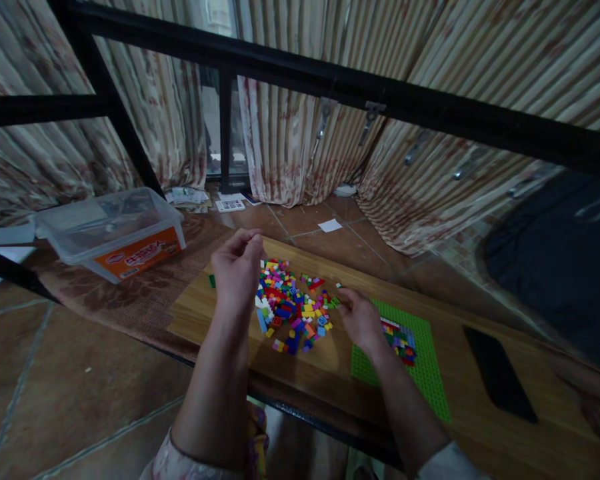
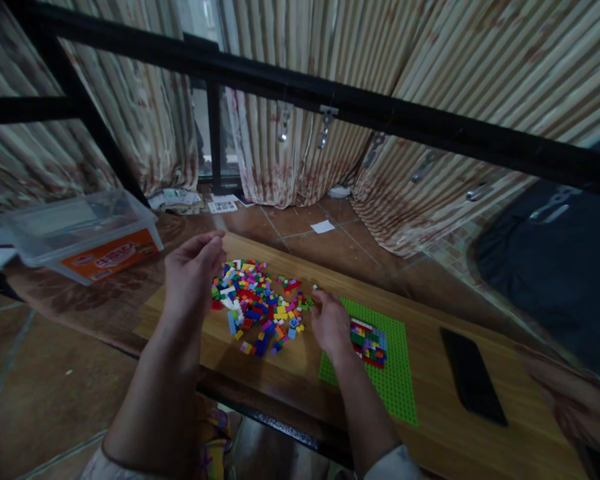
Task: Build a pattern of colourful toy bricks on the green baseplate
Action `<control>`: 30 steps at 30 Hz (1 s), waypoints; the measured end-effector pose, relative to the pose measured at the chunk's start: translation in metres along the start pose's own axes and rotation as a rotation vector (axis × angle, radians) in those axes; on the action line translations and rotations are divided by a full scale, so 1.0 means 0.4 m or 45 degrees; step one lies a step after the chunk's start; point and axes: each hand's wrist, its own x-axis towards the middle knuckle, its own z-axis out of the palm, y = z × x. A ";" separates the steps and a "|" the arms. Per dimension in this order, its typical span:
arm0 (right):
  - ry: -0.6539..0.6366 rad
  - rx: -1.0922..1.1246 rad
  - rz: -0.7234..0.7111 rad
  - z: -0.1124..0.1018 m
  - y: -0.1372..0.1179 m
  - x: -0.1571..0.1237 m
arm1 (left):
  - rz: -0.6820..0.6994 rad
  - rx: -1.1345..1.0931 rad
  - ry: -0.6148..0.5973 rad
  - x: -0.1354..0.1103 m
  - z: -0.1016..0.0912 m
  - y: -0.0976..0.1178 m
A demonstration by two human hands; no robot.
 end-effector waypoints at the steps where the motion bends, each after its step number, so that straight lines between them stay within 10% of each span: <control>1: -0.047 0.013 -0.031 0.007 0.000 0.002 | -0.019 -0.022 0.001 -0.001 0.003 0.001; 10: 0.074 0.588 0.154 -0.005 -0.004 -0.067 | -0.137 0.094 -0.205 -0.028 0.039 -0.017; 17: 0.191 1.368 0.585 -0.057 -0.001 -0.238 | 0.062 0.753 -0.842 -0.140 0.113 -0.074; 24: 0.490 1.238 0.791 -0.116 0.168 -0.336 | 0.186 1.239 -1.388 -0.317 0.189 -0.108; 30: 0.385 1.031 0.716 -0.159 0.222 -0.304 | 0.241 1.318 -1.579 -0.389 0.229 -0.154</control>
